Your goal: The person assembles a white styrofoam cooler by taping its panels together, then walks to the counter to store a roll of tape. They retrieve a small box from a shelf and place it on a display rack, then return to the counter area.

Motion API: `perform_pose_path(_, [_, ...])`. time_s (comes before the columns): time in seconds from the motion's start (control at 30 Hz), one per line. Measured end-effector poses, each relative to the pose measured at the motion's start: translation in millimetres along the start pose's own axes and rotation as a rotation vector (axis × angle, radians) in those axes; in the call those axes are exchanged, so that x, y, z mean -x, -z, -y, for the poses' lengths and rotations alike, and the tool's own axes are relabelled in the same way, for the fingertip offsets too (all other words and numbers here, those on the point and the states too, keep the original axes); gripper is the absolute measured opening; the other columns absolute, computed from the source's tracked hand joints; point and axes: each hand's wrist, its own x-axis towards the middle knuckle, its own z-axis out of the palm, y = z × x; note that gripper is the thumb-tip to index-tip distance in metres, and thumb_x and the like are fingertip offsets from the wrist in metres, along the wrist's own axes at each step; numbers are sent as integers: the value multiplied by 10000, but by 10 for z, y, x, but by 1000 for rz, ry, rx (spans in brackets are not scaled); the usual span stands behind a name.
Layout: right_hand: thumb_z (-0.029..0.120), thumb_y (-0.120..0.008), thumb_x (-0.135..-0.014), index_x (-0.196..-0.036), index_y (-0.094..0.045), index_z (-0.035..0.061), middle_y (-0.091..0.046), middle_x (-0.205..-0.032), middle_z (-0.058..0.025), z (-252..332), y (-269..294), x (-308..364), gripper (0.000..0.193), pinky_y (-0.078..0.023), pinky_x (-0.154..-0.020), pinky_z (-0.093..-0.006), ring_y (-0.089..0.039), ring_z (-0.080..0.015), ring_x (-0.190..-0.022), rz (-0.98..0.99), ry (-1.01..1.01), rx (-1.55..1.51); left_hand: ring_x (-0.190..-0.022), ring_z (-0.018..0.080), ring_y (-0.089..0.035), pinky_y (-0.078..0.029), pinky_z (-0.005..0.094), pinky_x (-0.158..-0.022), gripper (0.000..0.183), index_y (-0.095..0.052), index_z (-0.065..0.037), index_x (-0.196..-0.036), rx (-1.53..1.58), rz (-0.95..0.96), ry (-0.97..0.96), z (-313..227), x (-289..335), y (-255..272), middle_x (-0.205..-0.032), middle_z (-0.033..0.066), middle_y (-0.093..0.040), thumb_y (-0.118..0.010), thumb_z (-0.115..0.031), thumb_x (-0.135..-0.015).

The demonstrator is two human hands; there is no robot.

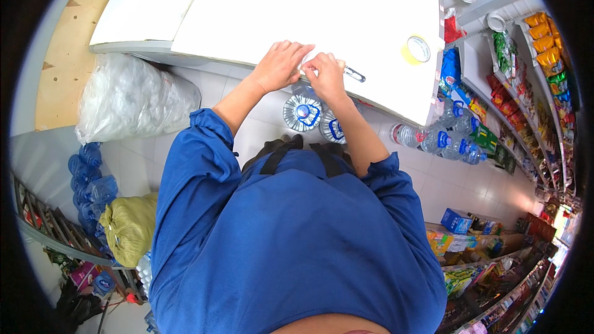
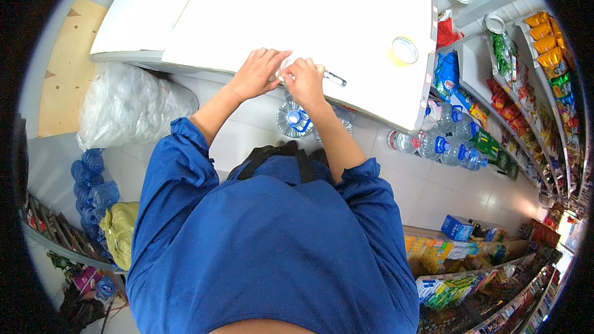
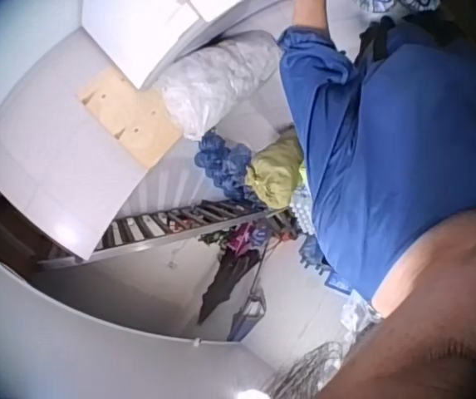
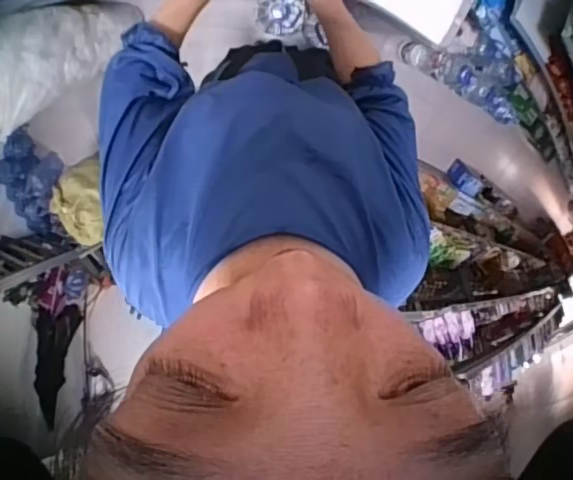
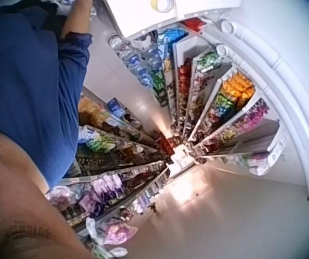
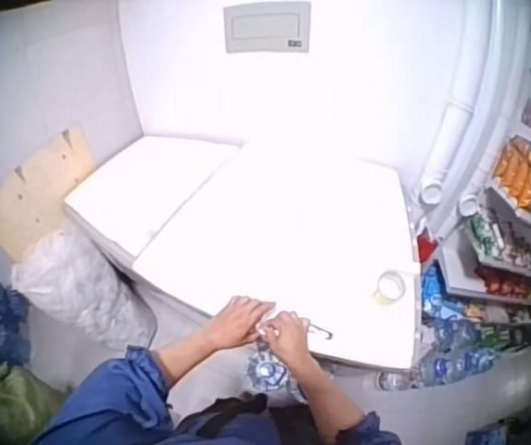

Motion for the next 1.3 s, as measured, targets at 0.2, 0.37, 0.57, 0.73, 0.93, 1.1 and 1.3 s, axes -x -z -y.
perform_pose_path(0.2, [161, -699, -733, -748, -640, 113, -573, -777, -14, 26, -33, -15, 78, -321, -798, -398, -526, -216, -855, -66, -64, -45, -960, 297, -483, -421, 392, -847, 780, -387, -90, -1359, 98, -4, 3, 7, -15, -13, -1068, 113, -509, -713, -84, -651])
perform_pose_path(0.37, [147, -708, -736, -771, -602, 109, -588, -768, -8, -17, 4, -50, 119, -330, -792, -399, -550, -205, -816, -45, -99, -123, -949, 297, -489, -432, 383, -841, 791, -377, -95, -1367, 104, 19, 12, 2, -40, 54, -1052, 109, -510, -727, -96, -657])
perform_pose_path(0.57, [224, -734, -713, -710, -613, 98, -616, -696, -44, -90, 142, -195, 175, -388, -752, -388, -588, -227, -725, 161, 17, -176, -929, 280, -501, -450, 365, -818, 822, -363, -88, -1373, 72, 7, 13, 8, -46, 22, -1034, 92, -515, -743, -96, -644])
perform_pose_path(0.73, [286, -741, -689, -635, -607, 51, -622, -662, -126, -262, 126, -399, 275, -451, -708, -398, -592, -299, -638, 237, -10, -325, -932, 306, -497, -446, 384, -835, 831, -357, -99, -1385, 100, 47, -4, -39, -86, 85, -1029, 106, -515, -746, -76, -651])
perform_pose_path(0.93, [262, -740, -685, -786, -641, 9, -636, -809, -155, -217, 198, -435, 290, -478, -719, -409, -605, -328, -793, 384, 187, -81, -950, 309, -494, -447, 388, -853, 873, -334, -96, -1395, 102, 31, 11, -52, -68, 63, -1046, 109, -515, -751, -52, -629])
perform_pose_path(1.1, [270, -780, -662, -744, -610, 42, -611, -794, -110, -244, 128, -470, 295, -446, -749, -407, -582, -316, -819, 324, -147, -309, -966, 310, -489, -444, 390, -858, 885, -326, -92, -1398, 105, 72, 51, -58, -72, 82, -1056, 113, -514, -752, -55, -624])
perform_pose_path(1.3, [284, -788, -662, -746, -598, 99, -601, -853, -69, -99, 192, -261, 279, -345, -865, -414, -536, -264, -936, 330, 102, -18, -947, 305, -485, -445, 379, -847, 867, -331, -77, -1395, 126, 37, 69, -38, -50, 30, -1052, 114, -508, -748, -68, -636])
